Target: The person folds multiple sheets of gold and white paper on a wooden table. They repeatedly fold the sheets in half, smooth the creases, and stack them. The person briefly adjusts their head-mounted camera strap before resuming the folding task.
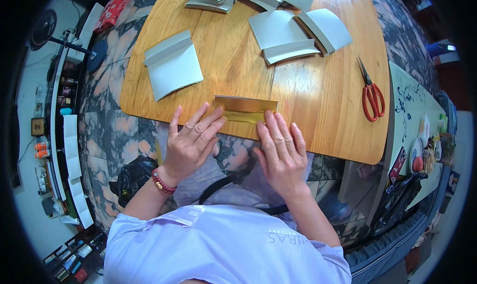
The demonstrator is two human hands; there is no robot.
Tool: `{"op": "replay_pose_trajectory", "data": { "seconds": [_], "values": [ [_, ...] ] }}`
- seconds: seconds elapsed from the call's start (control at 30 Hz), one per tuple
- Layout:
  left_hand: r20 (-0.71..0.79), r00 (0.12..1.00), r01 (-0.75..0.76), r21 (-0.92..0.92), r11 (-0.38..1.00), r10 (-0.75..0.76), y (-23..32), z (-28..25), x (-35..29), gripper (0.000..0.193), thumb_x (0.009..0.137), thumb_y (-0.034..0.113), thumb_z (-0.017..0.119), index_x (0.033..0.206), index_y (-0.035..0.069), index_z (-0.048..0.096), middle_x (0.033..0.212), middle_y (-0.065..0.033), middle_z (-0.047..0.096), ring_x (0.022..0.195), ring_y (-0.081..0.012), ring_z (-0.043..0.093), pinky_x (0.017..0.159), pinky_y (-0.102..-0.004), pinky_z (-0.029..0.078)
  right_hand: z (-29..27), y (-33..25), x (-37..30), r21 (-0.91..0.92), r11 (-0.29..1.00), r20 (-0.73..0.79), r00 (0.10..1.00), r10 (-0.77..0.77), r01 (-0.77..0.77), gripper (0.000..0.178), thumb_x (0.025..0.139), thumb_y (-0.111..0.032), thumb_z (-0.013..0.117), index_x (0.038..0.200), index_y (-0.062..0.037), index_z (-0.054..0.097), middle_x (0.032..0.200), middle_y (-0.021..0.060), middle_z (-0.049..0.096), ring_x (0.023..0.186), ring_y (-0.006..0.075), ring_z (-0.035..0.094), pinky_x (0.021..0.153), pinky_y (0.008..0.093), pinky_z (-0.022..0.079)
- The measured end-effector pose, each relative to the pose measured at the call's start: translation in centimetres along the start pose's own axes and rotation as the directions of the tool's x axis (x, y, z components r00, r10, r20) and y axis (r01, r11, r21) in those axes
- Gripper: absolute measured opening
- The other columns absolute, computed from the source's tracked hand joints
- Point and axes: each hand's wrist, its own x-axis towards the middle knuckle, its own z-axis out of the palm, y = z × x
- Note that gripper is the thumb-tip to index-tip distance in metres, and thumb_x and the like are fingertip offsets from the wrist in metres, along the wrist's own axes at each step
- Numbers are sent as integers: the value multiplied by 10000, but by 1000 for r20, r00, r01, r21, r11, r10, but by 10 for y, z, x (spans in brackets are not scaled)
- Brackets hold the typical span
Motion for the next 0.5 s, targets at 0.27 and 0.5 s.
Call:
{"op": "replay_pose_trajectory", "data": {
  "seconds": [0.27,0.5],
  "values": [
    [-29,999,13,-27,1000,-14,1,4,-1,480,1006,161,769,1479,160,686,1599,-3,649,1563,-243,510,1332,-577,247,-14,-16,6,-8,997,-103,991,-83,82,522,1097,-310,668,1537,-32,642,1645,180,576,1547,338,535,1299,484,363],
    [-58,997,-43,3,999,43,-7,3,-3,444,1011,170,747,1449,116,699,1605,-26,639,1530,-226,553,1310,-505,348,40,-44,32,84,989,-136,984,-111,123,565,1043,-112,653,1595,-28,564,1627,183,592,1506,322,582,1265,471,430]
  ]
}}
